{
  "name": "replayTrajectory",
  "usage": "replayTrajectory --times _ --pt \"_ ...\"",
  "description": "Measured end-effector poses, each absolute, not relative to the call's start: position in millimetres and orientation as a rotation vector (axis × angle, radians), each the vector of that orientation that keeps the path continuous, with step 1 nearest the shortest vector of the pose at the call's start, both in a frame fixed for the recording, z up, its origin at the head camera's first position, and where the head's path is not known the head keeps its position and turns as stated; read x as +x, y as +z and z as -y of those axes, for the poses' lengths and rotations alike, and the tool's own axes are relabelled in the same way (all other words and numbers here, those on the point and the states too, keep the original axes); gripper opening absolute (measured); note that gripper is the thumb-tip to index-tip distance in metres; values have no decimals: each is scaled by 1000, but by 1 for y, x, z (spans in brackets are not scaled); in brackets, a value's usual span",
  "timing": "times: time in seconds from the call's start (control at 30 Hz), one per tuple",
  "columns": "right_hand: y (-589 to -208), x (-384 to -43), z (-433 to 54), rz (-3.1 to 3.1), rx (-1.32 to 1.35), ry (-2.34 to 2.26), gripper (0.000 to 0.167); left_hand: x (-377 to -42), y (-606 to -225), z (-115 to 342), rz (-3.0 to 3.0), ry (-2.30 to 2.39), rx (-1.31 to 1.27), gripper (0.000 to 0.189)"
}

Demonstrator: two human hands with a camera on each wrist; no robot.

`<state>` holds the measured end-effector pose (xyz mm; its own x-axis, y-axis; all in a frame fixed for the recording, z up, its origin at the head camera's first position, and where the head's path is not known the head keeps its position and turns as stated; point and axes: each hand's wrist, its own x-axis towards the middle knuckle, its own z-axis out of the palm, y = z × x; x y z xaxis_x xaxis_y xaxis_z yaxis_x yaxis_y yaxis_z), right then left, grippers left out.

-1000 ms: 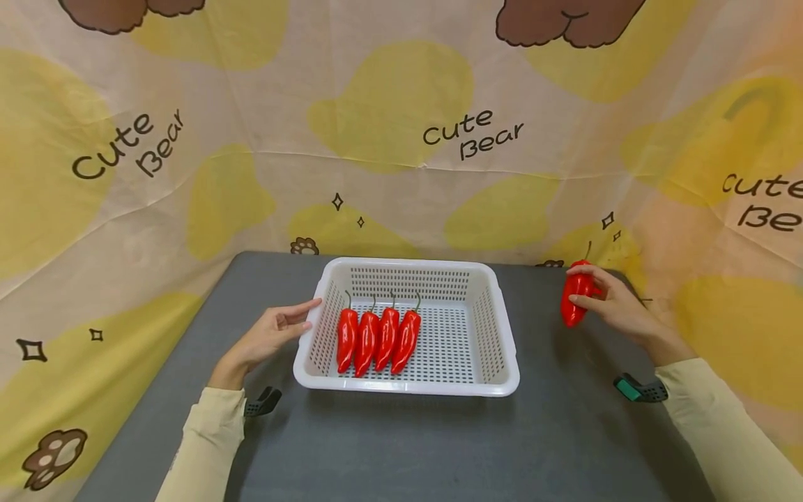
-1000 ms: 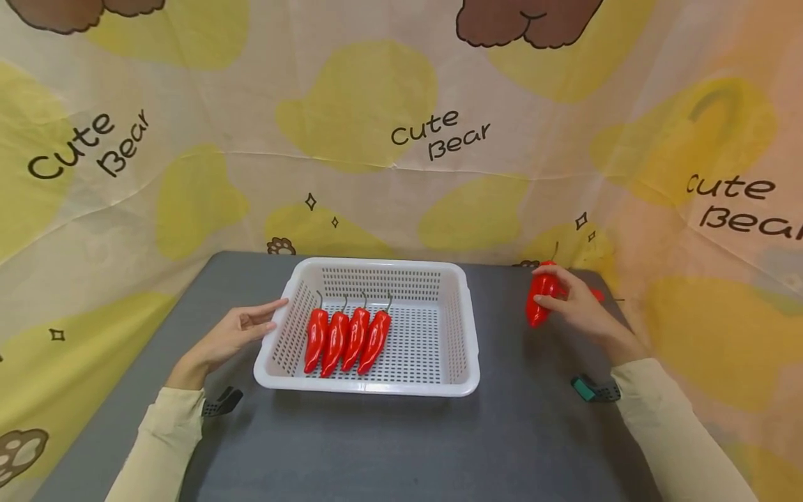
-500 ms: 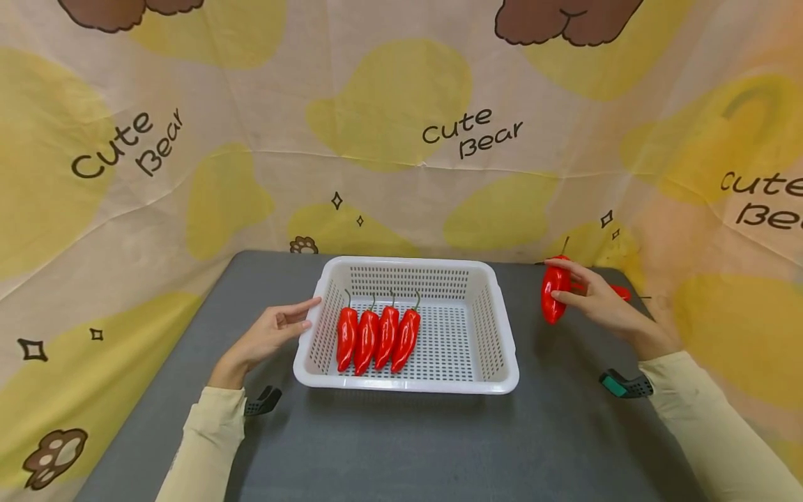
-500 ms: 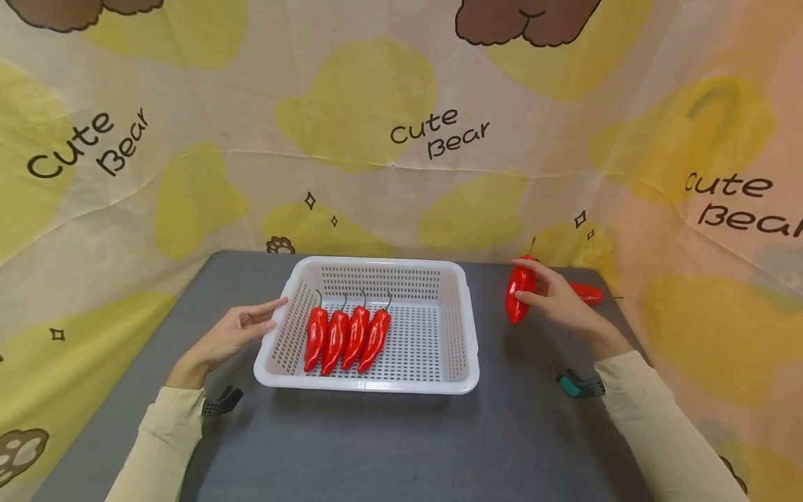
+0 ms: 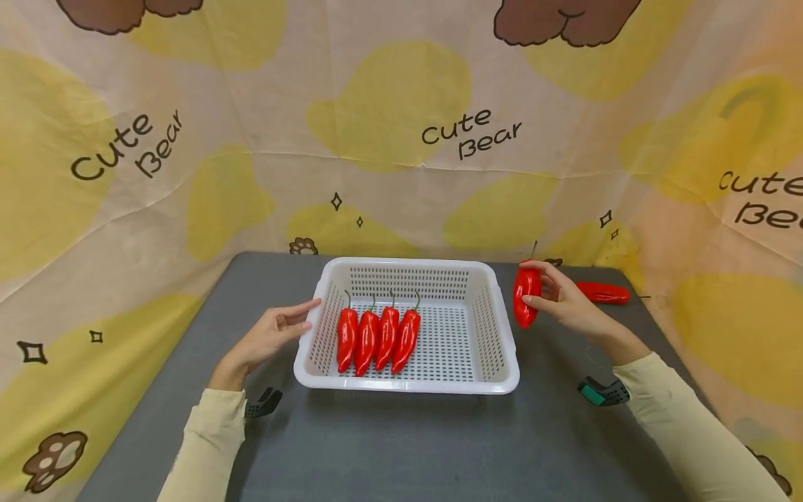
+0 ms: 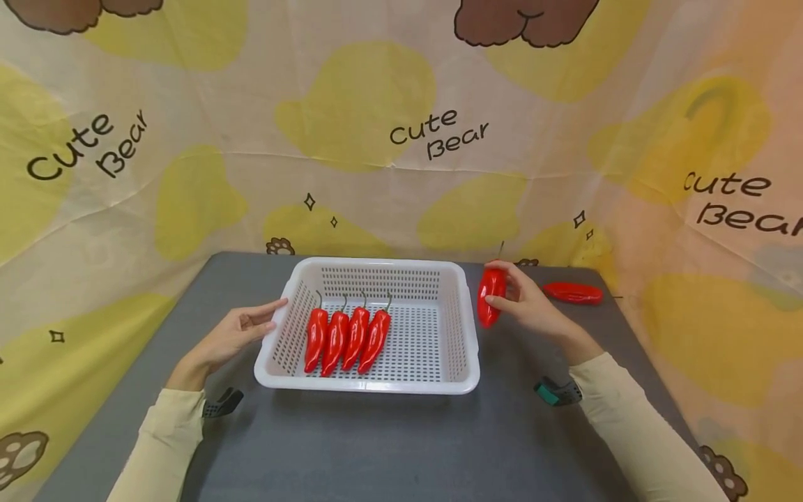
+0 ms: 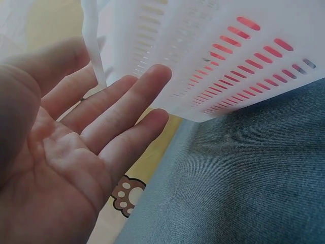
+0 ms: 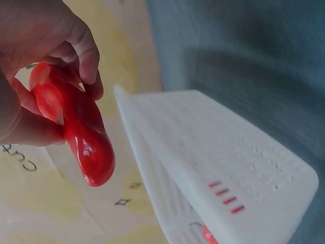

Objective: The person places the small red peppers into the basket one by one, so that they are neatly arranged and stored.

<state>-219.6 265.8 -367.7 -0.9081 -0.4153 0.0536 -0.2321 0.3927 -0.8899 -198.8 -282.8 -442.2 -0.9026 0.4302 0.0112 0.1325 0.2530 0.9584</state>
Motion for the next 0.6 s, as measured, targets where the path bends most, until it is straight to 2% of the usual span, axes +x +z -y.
replayTrajectory --times 0.6 --pt "-379 -213 -212 -2358 -755 -1575 66 -200 -442 283 -2276 1696 507 59"
